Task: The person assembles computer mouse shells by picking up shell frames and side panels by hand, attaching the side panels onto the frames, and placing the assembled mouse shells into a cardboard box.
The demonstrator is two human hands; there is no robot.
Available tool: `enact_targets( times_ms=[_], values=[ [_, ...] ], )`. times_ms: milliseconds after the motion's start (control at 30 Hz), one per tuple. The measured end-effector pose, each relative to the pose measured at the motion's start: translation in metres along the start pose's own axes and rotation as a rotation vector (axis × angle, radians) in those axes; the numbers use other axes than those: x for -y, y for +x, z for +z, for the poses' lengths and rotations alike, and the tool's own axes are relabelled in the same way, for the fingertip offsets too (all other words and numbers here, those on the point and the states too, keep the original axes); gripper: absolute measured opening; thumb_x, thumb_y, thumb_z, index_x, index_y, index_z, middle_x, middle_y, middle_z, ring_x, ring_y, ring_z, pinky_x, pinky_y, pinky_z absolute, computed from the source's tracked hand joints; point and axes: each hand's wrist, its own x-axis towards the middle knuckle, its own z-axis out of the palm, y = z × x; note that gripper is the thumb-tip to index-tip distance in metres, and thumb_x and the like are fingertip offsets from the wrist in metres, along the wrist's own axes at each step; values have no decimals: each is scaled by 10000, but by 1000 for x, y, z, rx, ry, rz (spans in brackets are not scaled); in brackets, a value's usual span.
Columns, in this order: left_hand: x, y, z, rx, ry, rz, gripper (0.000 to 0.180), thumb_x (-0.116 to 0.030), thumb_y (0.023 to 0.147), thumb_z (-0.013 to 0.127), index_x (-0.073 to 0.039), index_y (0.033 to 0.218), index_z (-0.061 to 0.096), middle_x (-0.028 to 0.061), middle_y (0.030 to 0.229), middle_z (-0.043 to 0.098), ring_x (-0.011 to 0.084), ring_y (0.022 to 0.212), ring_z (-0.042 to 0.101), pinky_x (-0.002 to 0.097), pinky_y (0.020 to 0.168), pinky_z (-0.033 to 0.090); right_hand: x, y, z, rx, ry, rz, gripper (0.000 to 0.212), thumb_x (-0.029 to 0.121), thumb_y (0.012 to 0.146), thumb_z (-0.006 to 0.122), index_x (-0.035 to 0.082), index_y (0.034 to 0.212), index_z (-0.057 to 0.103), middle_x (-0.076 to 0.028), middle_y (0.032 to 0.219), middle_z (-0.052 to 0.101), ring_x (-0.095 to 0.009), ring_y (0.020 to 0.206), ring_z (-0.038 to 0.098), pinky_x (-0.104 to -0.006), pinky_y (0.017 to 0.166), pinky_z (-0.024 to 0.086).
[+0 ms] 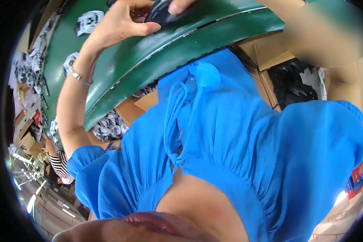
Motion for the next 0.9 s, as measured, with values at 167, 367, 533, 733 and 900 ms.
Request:
enact_targets(
  times_ms=[167,367,533,733,900],
  values=[
    [22,-26,16,-211,-190,66,585,-228,722,785,81,1174,578,105,1037,646,141,940,608,273,896,472,-3,-10,13,-93,447,35,428,157,818,711,-89,1150,597,-130,1046,669,-140,920,626,-256,811,508],
    [28,-50,28,-229,-210,192,688,-150,714,809,56,1286,487,98,1249,538,167,1145,517,321,982,437,8,-16,30,-85,703,88,335,122,865,627,-80,1131,602,-135,1042,662,-200,918,642,-305,838,520],
    [18,-70,43,-297,-107,249,677,-77,667,830,69,1250,519,81,1117,557,156,1001,560,304,926,476,8,-25,40,-99,357,-72,523,275,755,741,-26,1164,619,-107,1052,666,-144,949,625,-268,865,485],
    [21,-55,44,-131,-473,62,706,-230,690,811,94,1244,518,167,1088,633,180,985,614,314,895,485,-5,-20,29,-124,454,128,475,416,853,652,-41,981,665,-101,916,686,-154,801,665,-278,752,550],
    [10,-41,35,-93,-608,109,678,-211,723,776,97,1261,500,135,1116,622,160,996,602,293,909,473,15,-27,11,-152,401,242,510,467,873,605,-38,933,645,-144,863,682,-181,704,679,-280,682,570]
  ],
)
